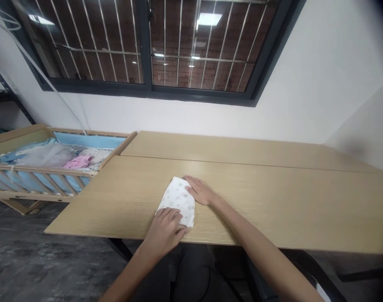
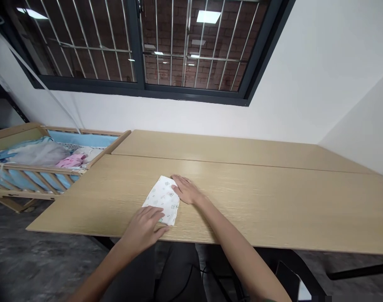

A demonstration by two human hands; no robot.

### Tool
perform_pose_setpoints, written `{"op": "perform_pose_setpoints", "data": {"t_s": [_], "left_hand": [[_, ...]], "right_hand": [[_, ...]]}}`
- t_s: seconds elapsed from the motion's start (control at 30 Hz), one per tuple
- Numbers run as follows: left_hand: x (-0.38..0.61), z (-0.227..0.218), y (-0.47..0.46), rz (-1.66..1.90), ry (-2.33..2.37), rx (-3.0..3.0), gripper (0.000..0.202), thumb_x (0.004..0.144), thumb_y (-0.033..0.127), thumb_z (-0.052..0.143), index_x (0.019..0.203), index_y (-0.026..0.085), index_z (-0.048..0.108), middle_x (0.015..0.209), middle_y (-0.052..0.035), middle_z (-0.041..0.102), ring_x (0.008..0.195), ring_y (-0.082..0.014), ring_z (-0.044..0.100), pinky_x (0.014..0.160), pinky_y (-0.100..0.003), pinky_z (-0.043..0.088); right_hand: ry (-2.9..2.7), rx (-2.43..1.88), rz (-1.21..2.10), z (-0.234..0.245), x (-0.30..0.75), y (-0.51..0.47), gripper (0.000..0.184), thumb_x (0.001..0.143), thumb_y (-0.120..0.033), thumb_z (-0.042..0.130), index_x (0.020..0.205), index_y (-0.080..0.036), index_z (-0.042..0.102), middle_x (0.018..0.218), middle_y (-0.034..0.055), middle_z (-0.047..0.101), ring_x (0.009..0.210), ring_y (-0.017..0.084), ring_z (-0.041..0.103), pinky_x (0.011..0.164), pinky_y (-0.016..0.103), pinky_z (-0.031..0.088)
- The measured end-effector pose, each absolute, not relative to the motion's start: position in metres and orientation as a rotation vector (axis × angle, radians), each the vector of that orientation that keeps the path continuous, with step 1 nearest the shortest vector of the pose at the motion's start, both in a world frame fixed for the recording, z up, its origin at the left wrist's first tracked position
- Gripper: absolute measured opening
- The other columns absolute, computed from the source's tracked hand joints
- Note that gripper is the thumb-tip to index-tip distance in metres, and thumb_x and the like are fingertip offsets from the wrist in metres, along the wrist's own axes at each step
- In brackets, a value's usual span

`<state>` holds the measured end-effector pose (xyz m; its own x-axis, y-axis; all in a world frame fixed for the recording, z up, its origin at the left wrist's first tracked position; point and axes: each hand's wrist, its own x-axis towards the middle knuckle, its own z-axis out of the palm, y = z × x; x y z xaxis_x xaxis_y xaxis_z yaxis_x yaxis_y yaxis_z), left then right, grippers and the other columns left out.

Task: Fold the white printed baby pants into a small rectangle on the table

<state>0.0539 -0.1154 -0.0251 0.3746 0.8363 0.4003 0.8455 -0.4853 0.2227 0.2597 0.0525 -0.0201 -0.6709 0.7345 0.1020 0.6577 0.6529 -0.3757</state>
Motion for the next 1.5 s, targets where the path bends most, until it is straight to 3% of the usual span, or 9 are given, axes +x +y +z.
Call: {"op": "perform_pose_setpoints", "data": {"t_s": [0.3,0.53,0.63,0.73,0.9,1.0,1.13,1.3,1.5], "left_hand": [[0.030,-0.042,-0.113,-0.901,-1.596,-2.460,0.029,0.088,0.041,0.073,0.106,0.019,0.067,0.124,-0.0109,0.069,0.114,-0.0318,0.064,0.099,-0.052,0.050],[0.003,-0.052,-0.119,-0.883,-1.523,-2.525,0.024,0.097,0.036,0.060,0.116,0.021,0.063,0.126,-0.0099,0.069,0.113,-0.0295,0.066,0.096,-0.048,0.054],[0.001,-0.051,-0.134,-0.869,-1.466,-2.574,0.031,0.095,0.038,0.063,0.120,0.021,0.061,0.130,-0.0109,0.067,0.115,-0.0310,0.065,0.097,-0.050,0.054],[-0.007,-0.052,-0.150,-0.871,-1.409,-2.688,0.027,0.098,0.023,0.055,0.125,0.023,0.058,0.135,-0.0083,0.064,0.119,-0.0275,0.062,0.099,-0.045,0.054],[-0.017,-0.044,-0.162,-1.060,-1.427,-2.905,0.028,0.102,0.016,0.043,0.120,0.027,0.060,0.118,-0.0028,0.070,0.111,-0.0196,0.064,0.096,-0.035,0.052],[-0.015,-0.027,-0.150,-1.245,-1.622,-2.862,0.018,0.102,0.028,0.048,0.110,0.026,0.064,0.103,-0.0029,0.071,0.098,-0.0197,0.065,0.088,-0.033,0.052],[-0.010,0.004,-0.107,-1.433,-1.835,-2.626,0.021,0.099,0.035,0.051,0.110,0.023,0.064,0.095,-0.0020,0.070,0.085,-0.0185,0.066,0.080,-0.031,0.052],[0.000,0.023,-0.043,-1.187,-2.070,-2.443,0.020,0.096,0.025,0.051,0.111,0.020,0.065,0.097,-0.0041,0.071,0.090,-0.0197,0.066,0.081,-0.030,0.050],[0.007,-0.011,-0.018,-0.965,-2.145,-2.408,0.019,0.093,0.016,0.051,0.106,0.018,0.065,0.101,-0.0093,0.072,0.095,-0.0243,0.066,0.083,-0.033,0.049]], "right_hand": [[-2.566,-1.148,0.163,-0.023,0.259,0.048,0.059,0.106,-0.052,0.033,0.152,-0.017,0.040,0.158,0.0167,0.040,0.147,0.030,0.034,0.120,0.050,0.028],[-2.583,-0.966,0.163,0.007,0.247,-0.006,0.039,0.107,-0.040,0.037,0.127,-0.016,0.060,0.120,0.0153,0.064,0.113,0.028,0.058,0.103,0.047,0.044],[-2.718,-0.849,0.292,0.024,0.248,-0.052,0.047,0.101,-0.053,0.050,0.131,-0.018,0.059,0.126,0.0141,0.063,0.117,0.029,0.057,0.105,0.047,0.043],[-2.822,-0.855,0.308,0.024,0.256,-0.092,0.060,0.093,-0.055,0.064,0.138,-0.017,0.055,0.139,0.0167,0.057,0.127,0.033,0.053,0.109,0.050,0.040],[-2.821,-0.923,0.392,0.025,0.268,-0.120,0.027,0.104,-0.018,0.042,0.124,-0.018,0.061,0.131,0.0133,0.063,0.121,0.026,0.059,0.104,0.043,0.044],[-2.722,-1.016,0.591,0.048,0.266,-0.114,0.021,0.106,-0.024,0.041,0.107,-0.020,0.061,0.102,0.0078,0.068,0.094,0.021,0.064,0.085,0.036,0.050],[-2.532,-1.025,0.671,0.070,0.257,-0.083,0.023,0.107,-0.032,0.040,0.106,-0.020,0.059,0.104,0.0077,0.065,0.095,0.020,0.062,0.084,0.034,0.048],[-2.247,-1.054,0.604,0.044,0.240,-0.018,0.021,0.105,-0.034,0.044,0.108,-0.019,0.059,0.106,0.0082,0.065,0.101,0.022,0.061,0.090,0.035,0.046],[-2.138,-1.161,0.568,-0.017,0.234,0.026,0.015,0.099,-0.028,0.050,0.106,-0.018,0.058,0.103,0.0083,0.065,0.097,0.021,0.060,0.085,0.033,0.047]]}}
